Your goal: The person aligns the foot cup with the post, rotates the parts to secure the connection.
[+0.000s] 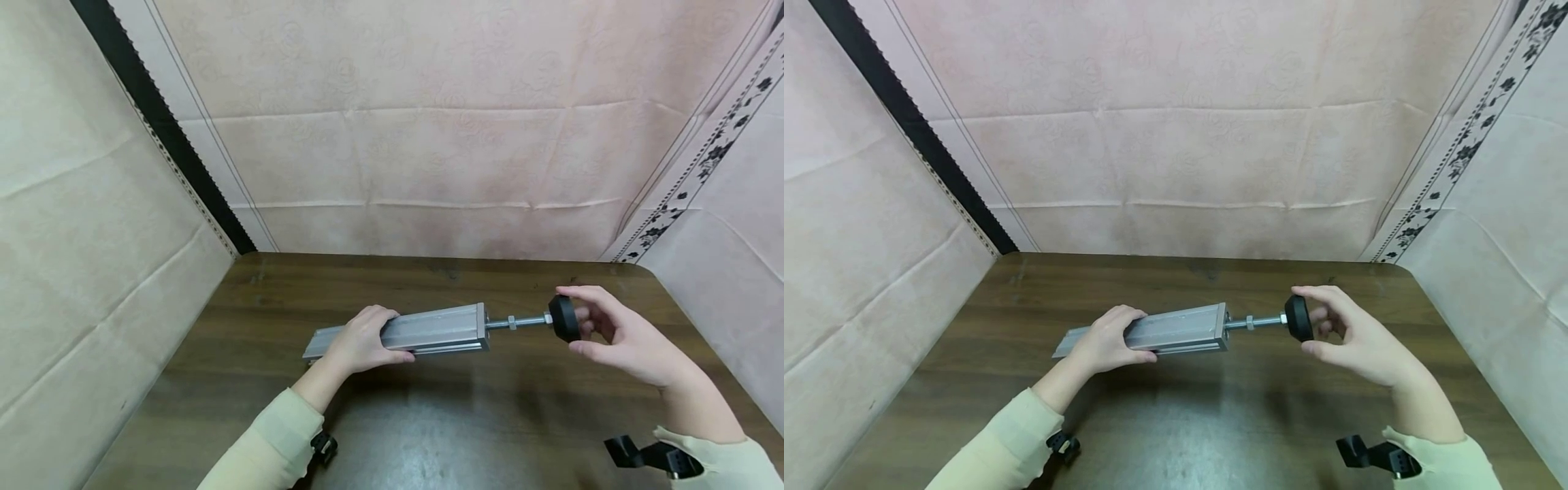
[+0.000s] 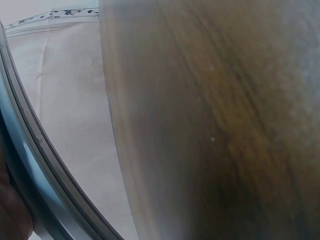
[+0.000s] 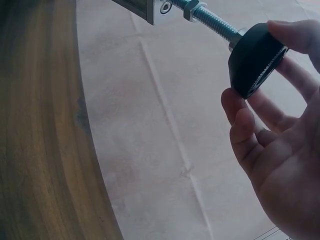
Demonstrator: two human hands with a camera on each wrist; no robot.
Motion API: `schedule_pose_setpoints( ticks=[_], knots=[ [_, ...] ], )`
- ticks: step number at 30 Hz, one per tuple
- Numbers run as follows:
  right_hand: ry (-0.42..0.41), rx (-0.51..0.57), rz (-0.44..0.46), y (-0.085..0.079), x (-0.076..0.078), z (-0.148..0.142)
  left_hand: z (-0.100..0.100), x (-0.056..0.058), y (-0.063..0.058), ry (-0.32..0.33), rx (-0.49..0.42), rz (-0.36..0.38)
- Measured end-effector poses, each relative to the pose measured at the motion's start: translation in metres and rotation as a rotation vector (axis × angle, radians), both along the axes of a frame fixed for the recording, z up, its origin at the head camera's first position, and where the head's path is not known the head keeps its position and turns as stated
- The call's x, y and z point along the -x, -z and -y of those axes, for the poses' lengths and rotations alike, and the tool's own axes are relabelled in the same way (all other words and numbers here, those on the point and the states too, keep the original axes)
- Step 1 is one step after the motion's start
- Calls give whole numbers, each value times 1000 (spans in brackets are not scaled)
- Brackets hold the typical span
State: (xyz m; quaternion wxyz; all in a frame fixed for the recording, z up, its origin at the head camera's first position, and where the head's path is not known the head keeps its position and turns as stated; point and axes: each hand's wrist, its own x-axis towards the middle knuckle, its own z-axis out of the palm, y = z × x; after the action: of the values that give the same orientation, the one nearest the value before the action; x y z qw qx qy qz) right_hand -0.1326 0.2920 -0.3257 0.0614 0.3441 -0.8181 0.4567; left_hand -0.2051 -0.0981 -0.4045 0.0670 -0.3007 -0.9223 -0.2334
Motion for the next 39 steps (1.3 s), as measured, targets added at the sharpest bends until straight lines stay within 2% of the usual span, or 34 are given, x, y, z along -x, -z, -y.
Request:
schedule_pose_setpoints(
  ticks=[7, 11, 15, 20, 25, 29, 34, 39],
  knots=[
    [117, -10, 52, 0, -4, 3, -1, 0, 1, 6, -10, -4],
    [143, -22, 48, 0, -4, 4, 0, -1, 1, 2, -16, 0],
    [73, -19, 7, 1, -2, 3, 1, -1, 1, -4, -24, -3],
    [-34, 34, -5, 1, 1, 3, 1, 0, 0, -12, -30, -11],
    [-53, 67, -15, 2, 2, 4, 1, 0, 0, -10, -26, -8],
    [17, 37, -10, 1, 0, 5, 1, 0, 1, -8, -25, -16],
    [145, -5, 40, 2, -4, 6, 0, -1, 0, -5, -26, -8],
    [212, -21, 55, 3, -4, 8, 0, -3, -1, -6, -24, 11]
  ],
)
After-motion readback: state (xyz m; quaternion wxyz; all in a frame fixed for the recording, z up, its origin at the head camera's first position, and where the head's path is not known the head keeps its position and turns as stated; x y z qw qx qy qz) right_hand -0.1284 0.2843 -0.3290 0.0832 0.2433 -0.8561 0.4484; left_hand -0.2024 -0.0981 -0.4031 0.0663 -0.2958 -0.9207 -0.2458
